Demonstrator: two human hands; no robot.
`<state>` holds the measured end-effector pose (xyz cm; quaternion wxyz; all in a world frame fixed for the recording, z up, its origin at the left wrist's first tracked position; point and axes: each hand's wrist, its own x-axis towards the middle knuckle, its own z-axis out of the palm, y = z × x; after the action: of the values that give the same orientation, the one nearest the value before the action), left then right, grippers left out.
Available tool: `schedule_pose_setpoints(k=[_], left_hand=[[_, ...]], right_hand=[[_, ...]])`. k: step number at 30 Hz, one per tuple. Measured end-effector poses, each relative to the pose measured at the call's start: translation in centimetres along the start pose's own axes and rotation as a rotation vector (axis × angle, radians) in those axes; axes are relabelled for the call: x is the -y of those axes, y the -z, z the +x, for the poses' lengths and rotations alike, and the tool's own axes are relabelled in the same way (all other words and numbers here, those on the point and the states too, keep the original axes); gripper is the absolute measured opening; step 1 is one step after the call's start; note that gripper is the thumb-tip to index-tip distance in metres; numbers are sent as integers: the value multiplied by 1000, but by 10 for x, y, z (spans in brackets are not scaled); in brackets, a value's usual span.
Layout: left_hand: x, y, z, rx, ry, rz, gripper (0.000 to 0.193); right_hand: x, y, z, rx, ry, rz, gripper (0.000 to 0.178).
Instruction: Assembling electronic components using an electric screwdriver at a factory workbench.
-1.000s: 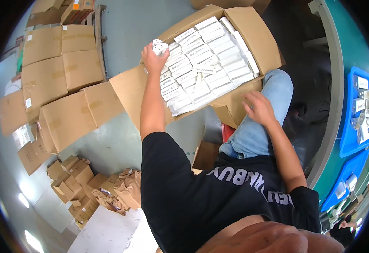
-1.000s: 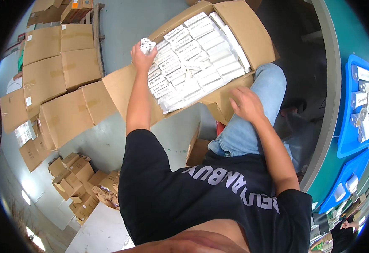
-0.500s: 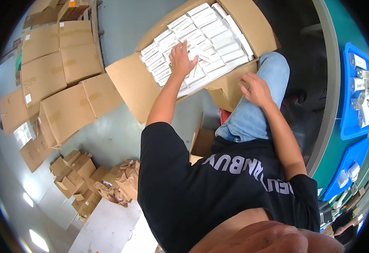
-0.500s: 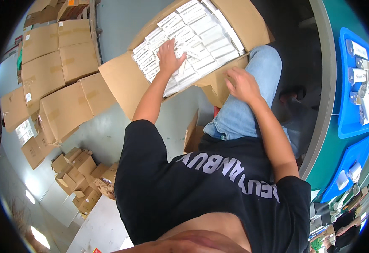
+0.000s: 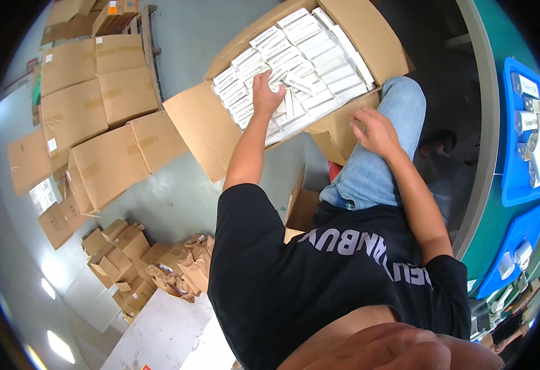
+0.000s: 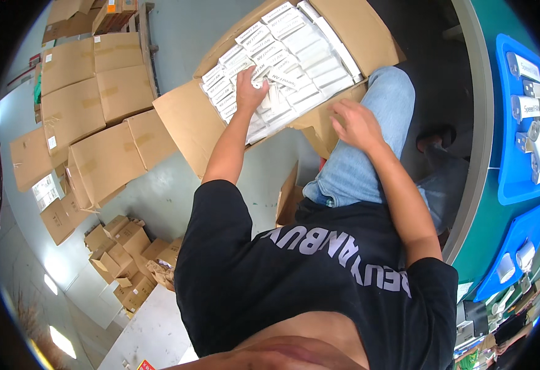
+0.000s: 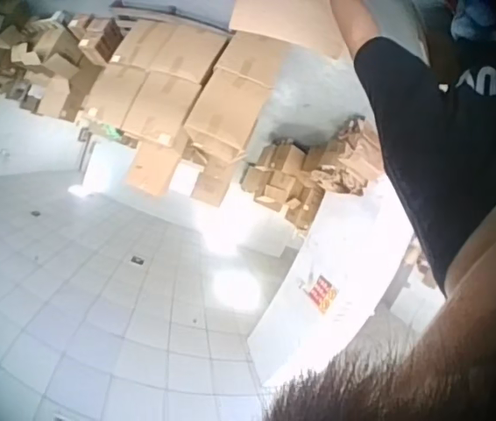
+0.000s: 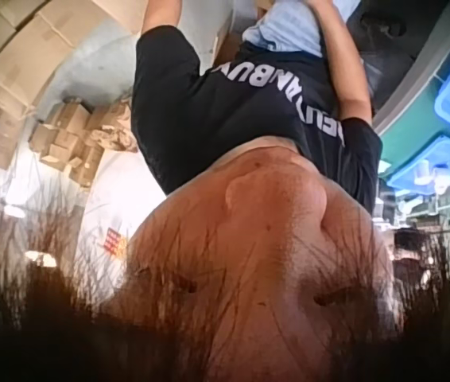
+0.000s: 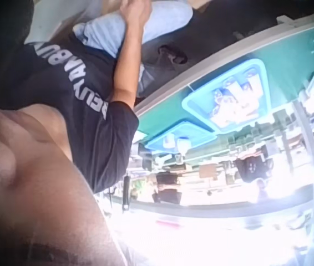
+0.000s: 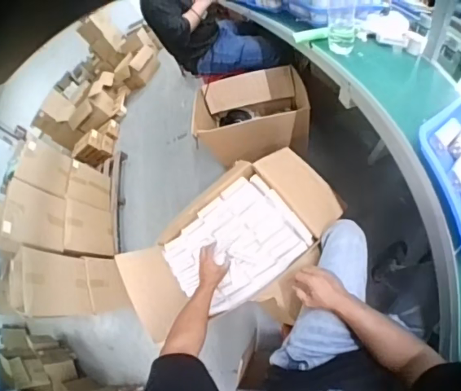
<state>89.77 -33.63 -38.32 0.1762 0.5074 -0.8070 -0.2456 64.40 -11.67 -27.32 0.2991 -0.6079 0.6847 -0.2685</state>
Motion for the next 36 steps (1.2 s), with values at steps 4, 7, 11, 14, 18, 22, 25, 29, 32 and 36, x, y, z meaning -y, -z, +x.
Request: schedule_pose_setpoints(k=[4, 7, 11, 14, 18, 22, 25, 29, 32, 36], left_hand=[[-17, 10, 10, -78, -9, -38, 57], [-30, 15, 30, -10, -183, -11, 57], [-31, 8, 58, 158, -237, 139, 55], [-32, -1, 97, 88, -64, 138, 55], [15, -5, 153, 163, 15, 326, 62], [-12, -22, 176, 349, 207, 649, 70], [-32, -11, 178, 426, 171, 612, 72], [-33, 19, 135, 170, 119, 295, 65], [-38, 29, 103, 19, -19, 243, 65], [-52, 12, 87, 67, -214, 325, 69]], right_hand=[[0, 1, -2, -22, -8, 26, 21], [1, 0, -3, -13, -20, 49, 20], [-3, -1, -1, -14, 9, 15, 19], [-4, 3, -3, -26, -14, 2, 18], [8, 0, 9, 11, 23, 40, 17], [2, -1, 8, 9, 0, 29, 19], [1, 1, 5, 10, -65, 59, 19], [2, -1, 8, -1, -42, 61, 20], [3, 1, 11, 20, -24, 55, 20], [-3, -2, 11, 44, 4, 27, 20]])
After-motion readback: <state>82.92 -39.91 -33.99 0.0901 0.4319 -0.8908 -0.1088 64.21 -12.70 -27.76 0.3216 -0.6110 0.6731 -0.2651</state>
